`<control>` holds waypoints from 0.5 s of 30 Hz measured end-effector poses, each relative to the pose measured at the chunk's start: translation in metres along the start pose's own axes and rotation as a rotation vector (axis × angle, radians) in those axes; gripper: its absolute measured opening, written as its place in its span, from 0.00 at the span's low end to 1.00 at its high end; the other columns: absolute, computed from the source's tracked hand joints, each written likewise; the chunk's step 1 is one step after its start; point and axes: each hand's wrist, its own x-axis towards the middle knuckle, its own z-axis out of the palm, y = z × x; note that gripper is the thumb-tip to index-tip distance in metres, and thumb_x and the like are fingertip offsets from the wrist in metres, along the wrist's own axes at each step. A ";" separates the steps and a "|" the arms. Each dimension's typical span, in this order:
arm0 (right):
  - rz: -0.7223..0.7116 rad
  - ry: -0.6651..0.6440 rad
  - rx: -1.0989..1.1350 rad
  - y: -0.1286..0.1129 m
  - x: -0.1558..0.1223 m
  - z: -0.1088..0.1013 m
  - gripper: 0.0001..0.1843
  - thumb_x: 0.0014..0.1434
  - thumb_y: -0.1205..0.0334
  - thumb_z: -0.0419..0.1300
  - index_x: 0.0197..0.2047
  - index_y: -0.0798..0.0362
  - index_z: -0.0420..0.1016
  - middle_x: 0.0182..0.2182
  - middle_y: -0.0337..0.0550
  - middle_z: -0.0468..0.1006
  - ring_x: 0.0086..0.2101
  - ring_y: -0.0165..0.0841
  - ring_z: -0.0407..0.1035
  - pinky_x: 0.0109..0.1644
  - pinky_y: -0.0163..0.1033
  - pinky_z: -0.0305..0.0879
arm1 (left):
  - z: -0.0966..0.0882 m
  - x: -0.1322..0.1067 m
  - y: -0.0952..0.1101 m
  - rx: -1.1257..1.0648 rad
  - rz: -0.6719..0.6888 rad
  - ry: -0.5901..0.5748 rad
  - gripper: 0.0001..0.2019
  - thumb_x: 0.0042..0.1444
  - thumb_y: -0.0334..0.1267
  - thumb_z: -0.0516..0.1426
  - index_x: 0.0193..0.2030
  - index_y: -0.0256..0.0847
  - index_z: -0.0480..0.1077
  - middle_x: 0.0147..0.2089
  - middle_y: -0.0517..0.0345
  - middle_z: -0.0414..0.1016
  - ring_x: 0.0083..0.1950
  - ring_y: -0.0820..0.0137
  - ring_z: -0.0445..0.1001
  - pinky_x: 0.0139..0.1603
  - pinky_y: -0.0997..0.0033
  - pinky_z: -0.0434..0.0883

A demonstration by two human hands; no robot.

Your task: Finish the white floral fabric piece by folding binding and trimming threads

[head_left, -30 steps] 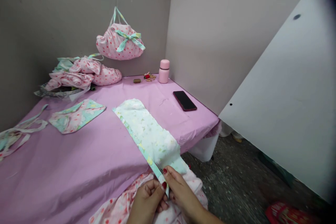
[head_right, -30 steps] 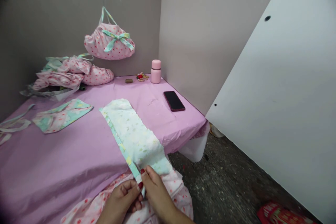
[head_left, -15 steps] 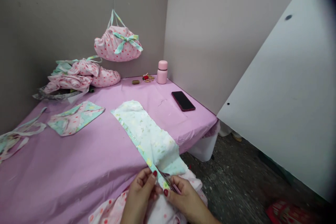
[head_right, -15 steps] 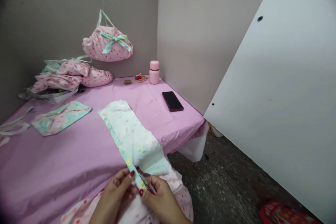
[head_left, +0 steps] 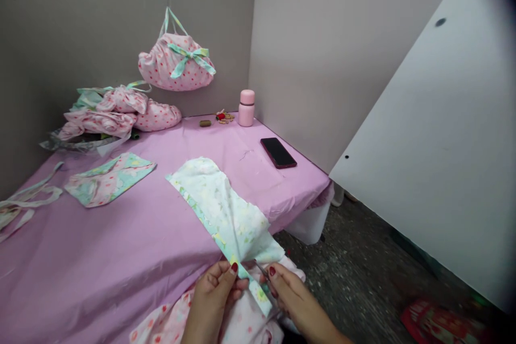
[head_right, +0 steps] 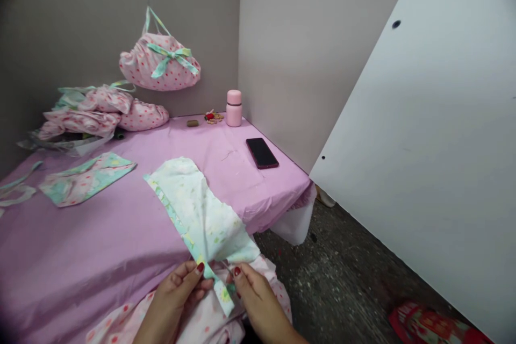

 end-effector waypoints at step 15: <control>0.009 -0.049 0.026 -0.002 0.016 0.027 0.19 0.61 0.47 0.49 0.33 0.54 0.67 0.29 0.38 0.67 0.30 0.30 0.60 0.34 0.33 0.56 | 0.001 0.003 0.002 -0.008 0.012 -0.040 0.19 0.32 0.45 0.70 0.25 0.35 0.70 0.17 0.60 0.75 0.18 0.79 0.69 0.21 0.85 0.66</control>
